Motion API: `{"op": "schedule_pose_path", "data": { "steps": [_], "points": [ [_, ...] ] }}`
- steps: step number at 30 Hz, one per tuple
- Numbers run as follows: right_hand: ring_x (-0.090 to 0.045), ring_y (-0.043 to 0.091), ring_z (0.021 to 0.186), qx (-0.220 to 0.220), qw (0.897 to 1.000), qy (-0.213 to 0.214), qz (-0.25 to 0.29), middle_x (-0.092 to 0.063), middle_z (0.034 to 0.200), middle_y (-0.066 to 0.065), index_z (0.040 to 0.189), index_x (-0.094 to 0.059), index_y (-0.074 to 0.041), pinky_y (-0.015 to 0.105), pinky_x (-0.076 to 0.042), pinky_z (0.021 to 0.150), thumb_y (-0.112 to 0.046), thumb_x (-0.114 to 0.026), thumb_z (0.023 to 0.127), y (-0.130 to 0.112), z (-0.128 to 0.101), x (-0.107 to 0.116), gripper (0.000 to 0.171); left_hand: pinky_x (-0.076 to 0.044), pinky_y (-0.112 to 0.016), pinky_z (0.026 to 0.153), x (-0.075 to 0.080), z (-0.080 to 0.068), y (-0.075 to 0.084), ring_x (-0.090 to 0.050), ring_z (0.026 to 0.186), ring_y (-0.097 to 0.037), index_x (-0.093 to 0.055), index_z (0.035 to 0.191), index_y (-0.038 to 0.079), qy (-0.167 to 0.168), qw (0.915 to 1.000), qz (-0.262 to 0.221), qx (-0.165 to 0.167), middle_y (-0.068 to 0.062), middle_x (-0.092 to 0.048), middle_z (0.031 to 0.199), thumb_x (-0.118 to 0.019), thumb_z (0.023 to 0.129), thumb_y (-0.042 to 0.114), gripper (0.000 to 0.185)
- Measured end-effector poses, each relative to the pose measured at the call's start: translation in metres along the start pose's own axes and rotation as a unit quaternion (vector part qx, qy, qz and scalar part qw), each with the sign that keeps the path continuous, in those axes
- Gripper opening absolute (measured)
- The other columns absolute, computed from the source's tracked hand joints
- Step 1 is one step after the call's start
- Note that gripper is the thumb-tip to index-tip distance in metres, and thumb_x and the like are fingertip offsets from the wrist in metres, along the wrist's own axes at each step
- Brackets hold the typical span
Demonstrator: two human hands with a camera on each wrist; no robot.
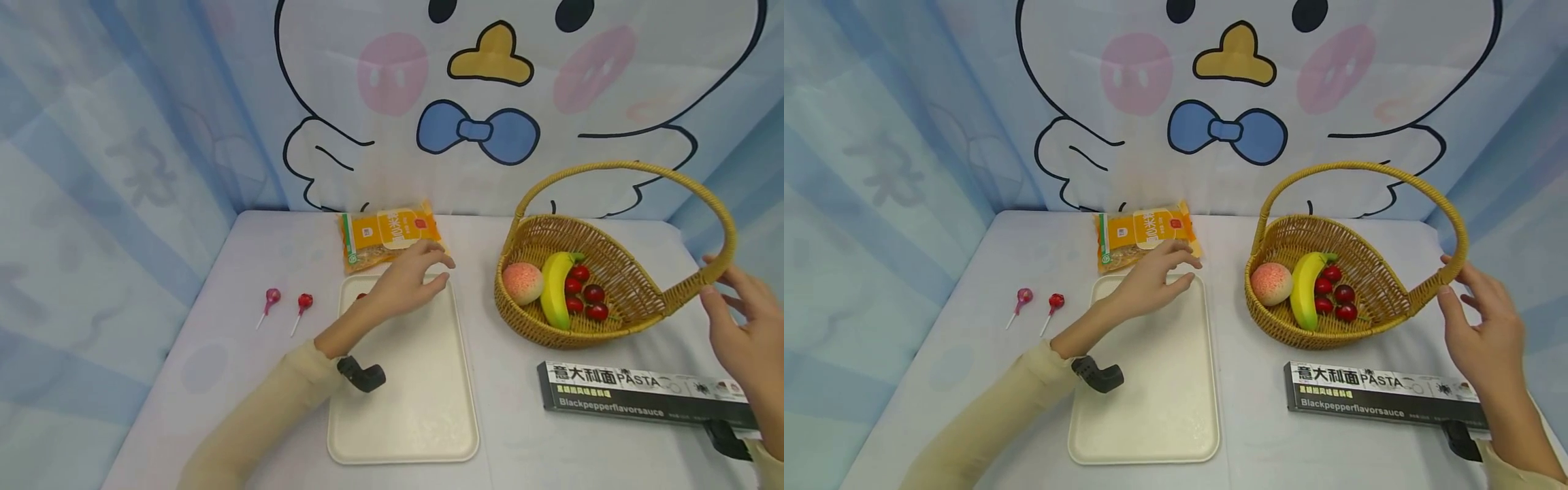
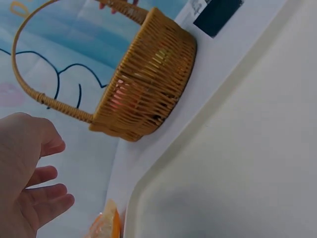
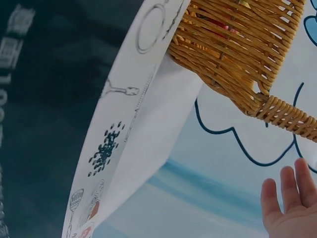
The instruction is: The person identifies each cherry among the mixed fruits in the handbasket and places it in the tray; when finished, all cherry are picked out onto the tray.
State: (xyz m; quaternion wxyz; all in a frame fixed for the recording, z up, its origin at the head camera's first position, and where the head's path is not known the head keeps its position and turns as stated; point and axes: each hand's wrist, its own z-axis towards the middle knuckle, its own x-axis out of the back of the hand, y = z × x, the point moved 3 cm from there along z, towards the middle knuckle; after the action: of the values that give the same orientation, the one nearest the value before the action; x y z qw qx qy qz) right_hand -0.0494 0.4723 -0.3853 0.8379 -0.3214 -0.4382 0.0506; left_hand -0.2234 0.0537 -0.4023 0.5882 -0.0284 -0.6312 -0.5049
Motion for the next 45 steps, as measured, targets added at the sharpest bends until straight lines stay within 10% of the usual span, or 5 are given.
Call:
{"op": "schedule_pose_path", "data": {
  "steps": [8,23,45],
  "points": [
    [-0.029,0.024,0.163,-0.009,1.000,-0.027,-0.011,-0.043,0.165,0.023,0.164,-0.042,-0.018,0.020,-0.021,0.131,-0.024,-0.042,0.116,0.002,0.001,0.001,0.049,-0.050,-0.039,0.118,-0.012,0.025,0.030,-0.057,0.137,-0.024,-0.073,0.128,0.019,-0.057,0.9973,0.033,-0.032,-0.006,-0.058,0.150,-0.063,0.107,0.028,0.025],
    [-0.032,-0.024,0.136,0.055,0.998,-0.023,0.000,-0.050,0.158,-0.015,0.158,-0.052,-0.018,0.001,-0.027,0.114,-0.026,-0.048,0.114,0.009,0.003,-0.001,0.044,-0.051,-0.025,0.105,-0.037,0.054,0.075,-0.058,0.127,-0.017,-0.072,0.131,0.017,-0.096,0.9888,0.055,-0.101,-0.005,-0.060,0.143,-0.063,0.106,0.023,0.027],
    [-0.034,-0.025,0.135,0.035,0.998,-0.046,0.009,-0.047,0.163,-0.020,0.162,-0.047,-0.025,0.004,-0.028,0.117,-0.032,-0.047,0.115,0.012,0.002,0.001,0.047,-0.048,-0.014,0.101,-0.076,0.094,0.121,-0.055,0.124,-0.008,-0.068,0.139,0.024,-0.206,0.9654,0.107,-0.119,0.003,-0.055,0.149,-0.068,0.105,0.027,0.034]
  ]
}}
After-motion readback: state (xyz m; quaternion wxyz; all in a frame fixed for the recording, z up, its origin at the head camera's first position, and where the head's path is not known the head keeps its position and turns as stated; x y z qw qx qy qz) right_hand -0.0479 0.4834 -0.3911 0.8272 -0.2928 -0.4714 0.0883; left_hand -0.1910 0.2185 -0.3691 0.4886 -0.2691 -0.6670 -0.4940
